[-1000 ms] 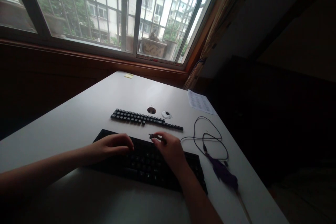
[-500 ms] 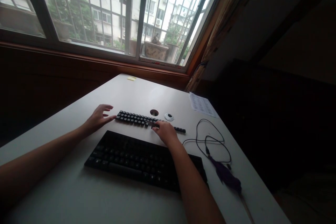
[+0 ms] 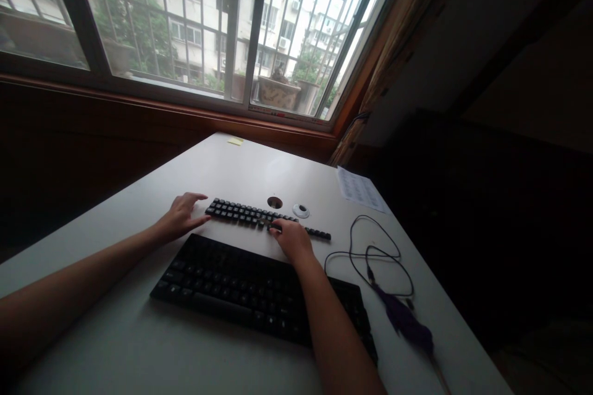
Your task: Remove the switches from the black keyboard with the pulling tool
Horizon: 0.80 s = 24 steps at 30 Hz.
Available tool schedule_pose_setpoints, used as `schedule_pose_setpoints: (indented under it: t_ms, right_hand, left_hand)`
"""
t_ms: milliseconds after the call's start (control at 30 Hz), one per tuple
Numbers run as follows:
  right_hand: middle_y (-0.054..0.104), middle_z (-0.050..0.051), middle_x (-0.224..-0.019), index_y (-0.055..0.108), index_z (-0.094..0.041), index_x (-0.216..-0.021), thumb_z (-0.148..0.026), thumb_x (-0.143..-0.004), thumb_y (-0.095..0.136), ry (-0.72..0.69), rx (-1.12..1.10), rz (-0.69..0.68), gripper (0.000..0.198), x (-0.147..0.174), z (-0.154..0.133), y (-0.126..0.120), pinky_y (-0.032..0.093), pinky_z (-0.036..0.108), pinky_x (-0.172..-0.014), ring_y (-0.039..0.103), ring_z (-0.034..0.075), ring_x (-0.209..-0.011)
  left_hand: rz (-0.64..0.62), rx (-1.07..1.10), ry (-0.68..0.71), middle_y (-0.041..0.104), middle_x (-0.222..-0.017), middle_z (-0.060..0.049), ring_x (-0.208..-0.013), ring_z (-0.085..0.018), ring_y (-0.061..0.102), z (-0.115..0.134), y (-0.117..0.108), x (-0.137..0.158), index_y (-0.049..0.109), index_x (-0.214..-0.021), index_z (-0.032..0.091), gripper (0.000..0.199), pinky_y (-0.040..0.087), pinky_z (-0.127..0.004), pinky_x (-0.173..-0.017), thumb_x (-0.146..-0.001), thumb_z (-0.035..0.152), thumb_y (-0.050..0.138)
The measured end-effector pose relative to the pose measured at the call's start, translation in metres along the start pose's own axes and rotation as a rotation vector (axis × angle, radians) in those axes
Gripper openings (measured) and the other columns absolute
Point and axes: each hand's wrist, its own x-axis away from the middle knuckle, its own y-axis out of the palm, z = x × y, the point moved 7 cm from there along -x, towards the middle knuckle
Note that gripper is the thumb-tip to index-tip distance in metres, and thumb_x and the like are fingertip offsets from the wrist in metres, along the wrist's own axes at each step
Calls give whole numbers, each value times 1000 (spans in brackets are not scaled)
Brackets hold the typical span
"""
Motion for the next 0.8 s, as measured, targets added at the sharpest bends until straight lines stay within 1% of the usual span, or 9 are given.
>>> schedule_pose_setpoints:
  t_ms: [200, 333, 433, 533, 667, 800]
  right_hand:
    - [76, 5, -100, 71, -25, -111, -33, -87, 64, -41, -75, 74, 26, 3, 3, -9, 52, 31, -83, 71, 22, -92]
    - [75, 4, -101, 74, -24, -105, -29, -90, 60, -98, -118, 100, 21, 8, 2, -17, 51, 29, -87, 70, 20, -94]
    - [74, 3, -99, 75, -26, -103, -24, -87, 63, -143, -114, 52, 21, 11, -3, -16, 51, 27, -86, 69, 18, -89]
    - [71, 2, -101, 74, -31, -109, -21, -86, 63, -151, -62, -9, 27, 12, -8, -13, 51, 28, -85, 68, 17, -85]
    - [69, 2, -104, 74, -31, -111, -21, -86, 62, -133, -18, -34, 29, 12, -10, -9, 51, 28, -86, 67, 17, -88]
    - [68, 2, -107, 74, -29, -110, -21, -85, 63, -121, -34, -52, 29, 10, -8, -4, 51, 28, -88, 67, 17, -90]
  left_hand:
    - [-10, 9, -13, 57, -118, -13, -108, -30, 53, -1, 1, 0, 52, -121, 17, 47, 40, -46, -97, -85, 46, 58]
    - [-18, 36, -44, 59, -114, -12, -105, -30, 56, -5, 3, -1, 54, -118, 17, 44, 43, -45, -94, -84, 44, 57]
    - [-20, 38, -45, 60, -112, -11, -103, -30, 57, -5, 3, -1, 54, -117, 17, 42, 44, -45, -93, -84, 42, 57]
    - [-14, 35, -35, 61, -111, -12, -102, -30, 57, -4, 2, -1, 54, -116, 17, 42, 44, -46, -92, -82, 41, 57]
    - [-12, 23, -29, 62, -109, -12, -101, -30, 57, -4, 2, -1, 54, -117, 17, 42, 43, -46, -93, -81, 39, 57]
    - [-24, 11, -27, 62, -109, -12, -102, -30, 57, -5, 4, -1, 54, -117, 17, 41, 43, -46, -93, -81, 38, 57]
